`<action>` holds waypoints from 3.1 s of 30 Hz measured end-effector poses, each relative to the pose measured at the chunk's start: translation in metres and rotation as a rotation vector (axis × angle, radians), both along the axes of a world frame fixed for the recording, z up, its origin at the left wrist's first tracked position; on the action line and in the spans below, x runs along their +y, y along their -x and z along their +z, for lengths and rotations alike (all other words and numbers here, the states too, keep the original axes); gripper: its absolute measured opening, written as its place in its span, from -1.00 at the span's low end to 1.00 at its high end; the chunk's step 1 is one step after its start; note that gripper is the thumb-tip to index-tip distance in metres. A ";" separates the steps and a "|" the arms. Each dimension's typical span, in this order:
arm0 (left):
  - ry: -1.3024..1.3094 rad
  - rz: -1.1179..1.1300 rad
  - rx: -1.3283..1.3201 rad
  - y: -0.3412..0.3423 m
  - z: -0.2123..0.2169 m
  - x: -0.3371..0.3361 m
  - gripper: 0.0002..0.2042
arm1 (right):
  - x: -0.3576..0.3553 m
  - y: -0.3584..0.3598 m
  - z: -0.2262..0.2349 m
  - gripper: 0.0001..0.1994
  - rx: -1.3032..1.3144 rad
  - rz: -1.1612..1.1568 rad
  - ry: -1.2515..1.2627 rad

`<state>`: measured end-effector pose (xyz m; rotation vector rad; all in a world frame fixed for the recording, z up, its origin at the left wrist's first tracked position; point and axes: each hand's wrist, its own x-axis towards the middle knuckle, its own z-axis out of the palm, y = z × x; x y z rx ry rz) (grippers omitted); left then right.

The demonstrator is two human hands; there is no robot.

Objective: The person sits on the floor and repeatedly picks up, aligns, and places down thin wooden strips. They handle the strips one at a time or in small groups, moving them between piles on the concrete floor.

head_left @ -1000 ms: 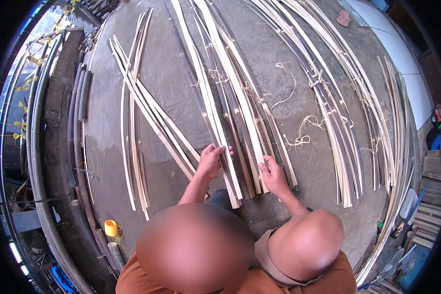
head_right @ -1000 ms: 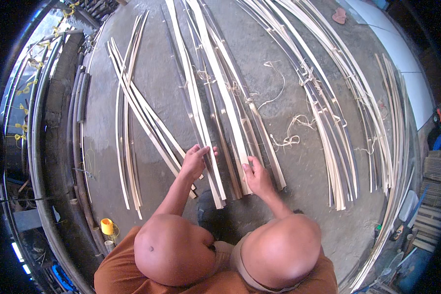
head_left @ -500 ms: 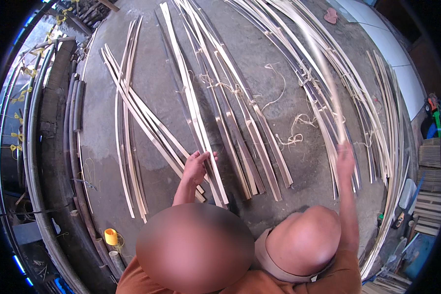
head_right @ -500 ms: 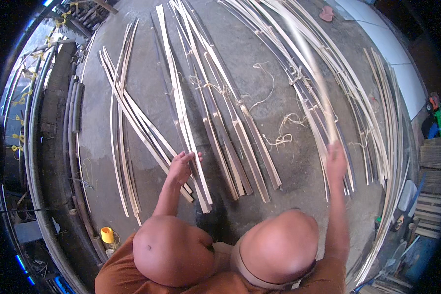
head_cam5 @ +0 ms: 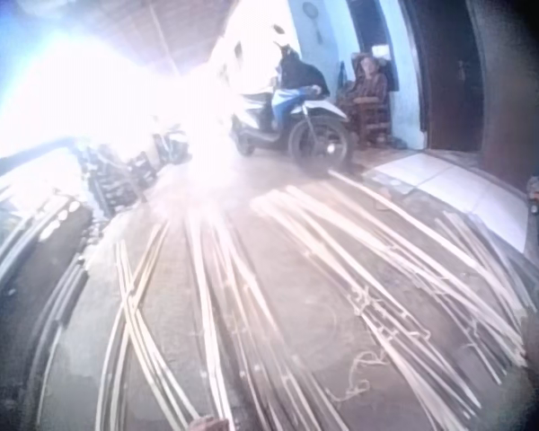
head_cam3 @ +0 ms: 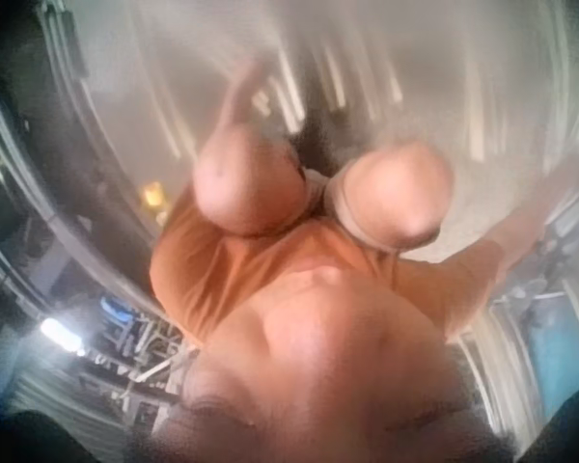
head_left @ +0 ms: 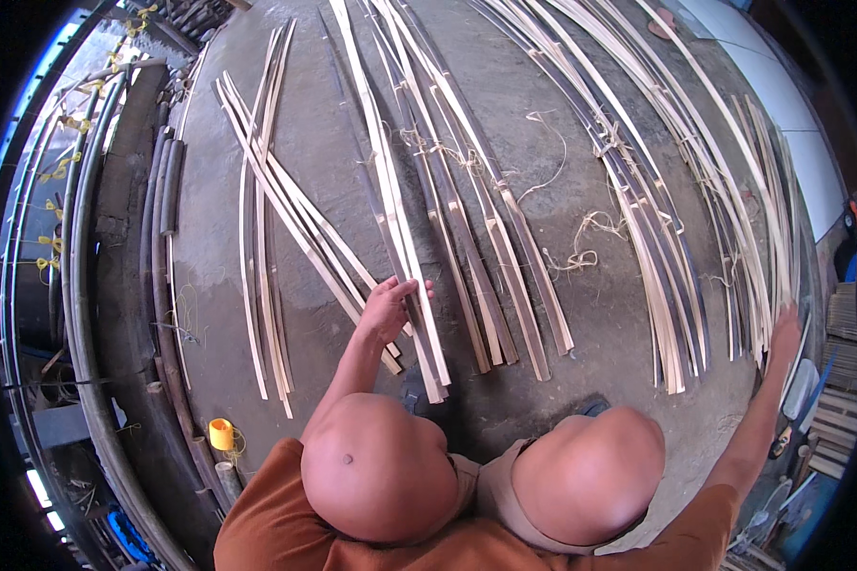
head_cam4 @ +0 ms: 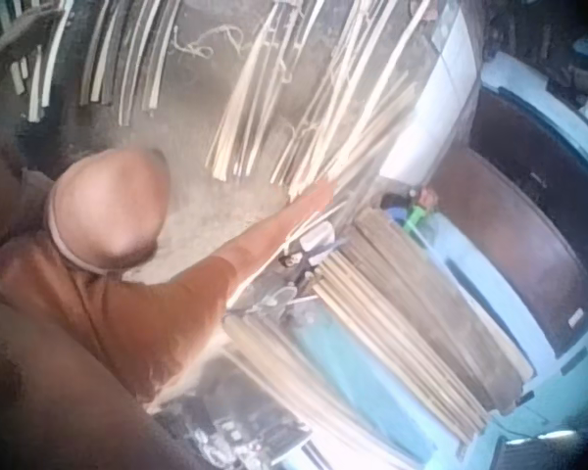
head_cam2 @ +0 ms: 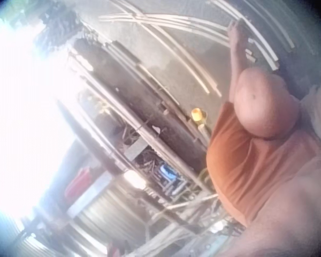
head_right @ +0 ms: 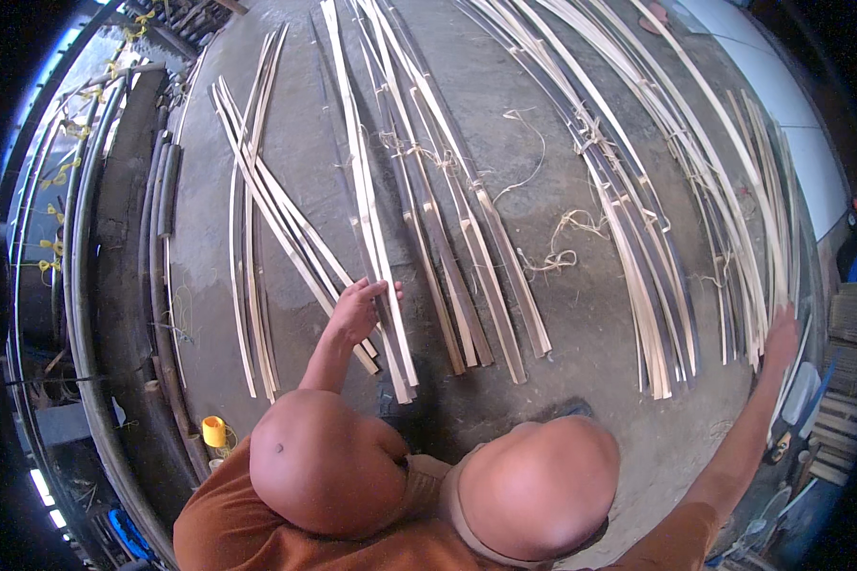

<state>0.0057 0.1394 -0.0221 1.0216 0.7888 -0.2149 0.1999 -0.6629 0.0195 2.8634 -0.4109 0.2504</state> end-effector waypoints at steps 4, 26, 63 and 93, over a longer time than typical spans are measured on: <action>0.122 -0.051 -0.069 -0.016 -0.005 -0.035 -0.75 | -0.023 -0.010 0.024 -0.58 -0.285 0.314 0.348; 0.022 0.079 -0.036 -0.014 -0.023 -0.028 -0.73 | 0.537 0.161 -0.030 -0.77 0.534 0.543 -1.655; -0.001 -0.024 -0.096 -0.027 0.008 -0.064 -0.75 | 0.482 0.150 -0.060 -0.60 0.872 0.600 -1.617; 0.278 0.051 -0.097 -0.002 -0.042 -0.036 -0.79 | 0.544 0.222 -0.071 -0.69 0.608 0.525 -1.424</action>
